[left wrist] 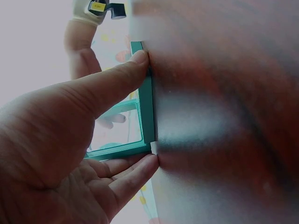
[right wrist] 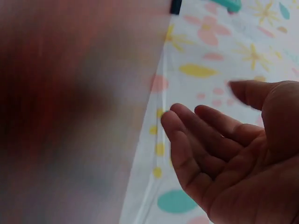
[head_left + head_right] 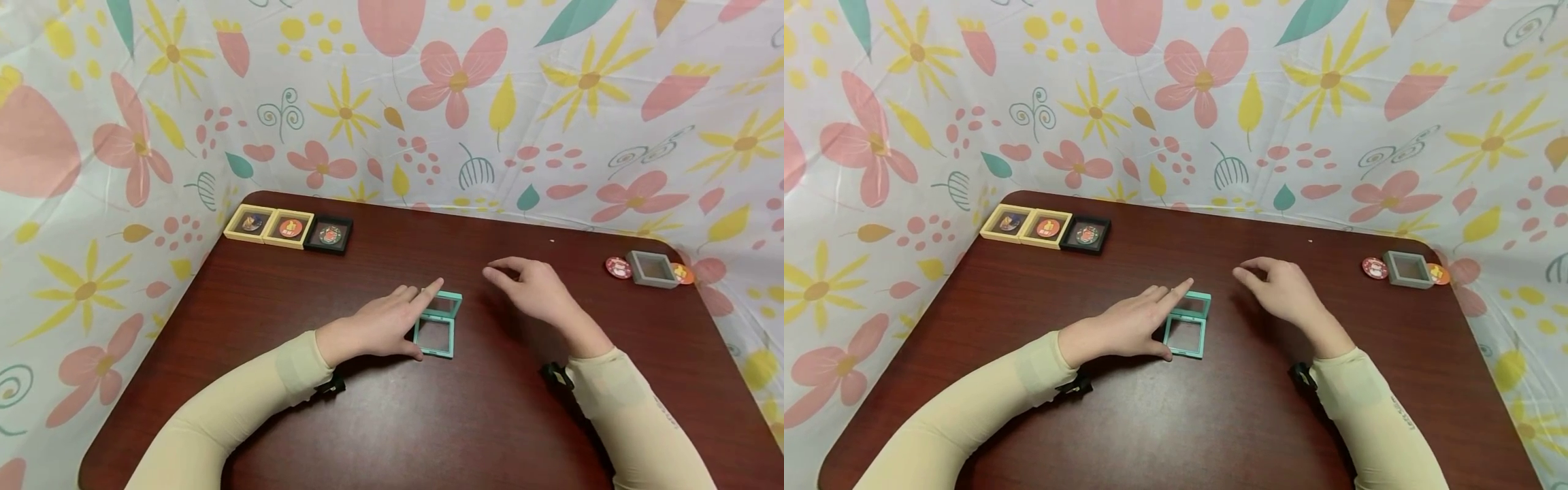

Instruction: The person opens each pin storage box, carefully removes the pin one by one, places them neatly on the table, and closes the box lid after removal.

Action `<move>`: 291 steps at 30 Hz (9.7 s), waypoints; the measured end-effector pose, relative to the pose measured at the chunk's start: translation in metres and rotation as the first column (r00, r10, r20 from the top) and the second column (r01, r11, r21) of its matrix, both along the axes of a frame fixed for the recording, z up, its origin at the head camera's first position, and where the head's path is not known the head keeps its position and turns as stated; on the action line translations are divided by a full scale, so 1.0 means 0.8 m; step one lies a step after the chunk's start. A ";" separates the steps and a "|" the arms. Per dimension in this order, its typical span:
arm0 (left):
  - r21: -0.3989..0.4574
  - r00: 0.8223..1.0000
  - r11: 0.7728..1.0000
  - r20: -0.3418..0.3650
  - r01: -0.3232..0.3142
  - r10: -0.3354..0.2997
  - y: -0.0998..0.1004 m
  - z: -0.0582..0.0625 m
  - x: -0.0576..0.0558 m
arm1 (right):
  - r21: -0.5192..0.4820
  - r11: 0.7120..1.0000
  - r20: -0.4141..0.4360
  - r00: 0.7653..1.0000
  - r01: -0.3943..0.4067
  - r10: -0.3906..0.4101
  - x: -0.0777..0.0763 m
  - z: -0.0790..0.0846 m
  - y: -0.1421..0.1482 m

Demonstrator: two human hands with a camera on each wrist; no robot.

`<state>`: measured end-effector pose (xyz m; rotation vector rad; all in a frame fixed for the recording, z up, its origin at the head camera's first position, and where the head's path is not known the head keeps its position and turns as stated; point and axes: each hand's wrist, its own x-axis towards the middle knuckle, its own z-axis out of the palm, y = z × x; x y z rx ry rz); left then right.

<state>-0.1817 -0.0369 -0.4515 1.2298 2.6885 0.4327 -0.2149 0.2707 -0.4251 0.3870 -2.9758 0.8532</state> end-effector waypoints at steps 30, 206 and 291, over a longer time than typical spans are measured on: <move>-0.010 1.000 1.000 -0.001 0.004 -0.004 0.002 0.000 -0.001 | -0.233 0.967 0.373 0.909 -0.103 0.187 0.016 -0.018 -0.039; -0.360 0.911 0.851 0.005 -0.382 0.412 -0.156 0.059 -0.203 | 0.366 0.829 -0.043 0.882 -0.423 0.470 0.038 -0.019 -0.050; -0.256 0.966 0.933 -0.126 -0.252 0.226 -0.087 0.034 -0.162 | 0.555 0.825 0.175 0.985 -0.104 0.006 -0.104 0.001 0.264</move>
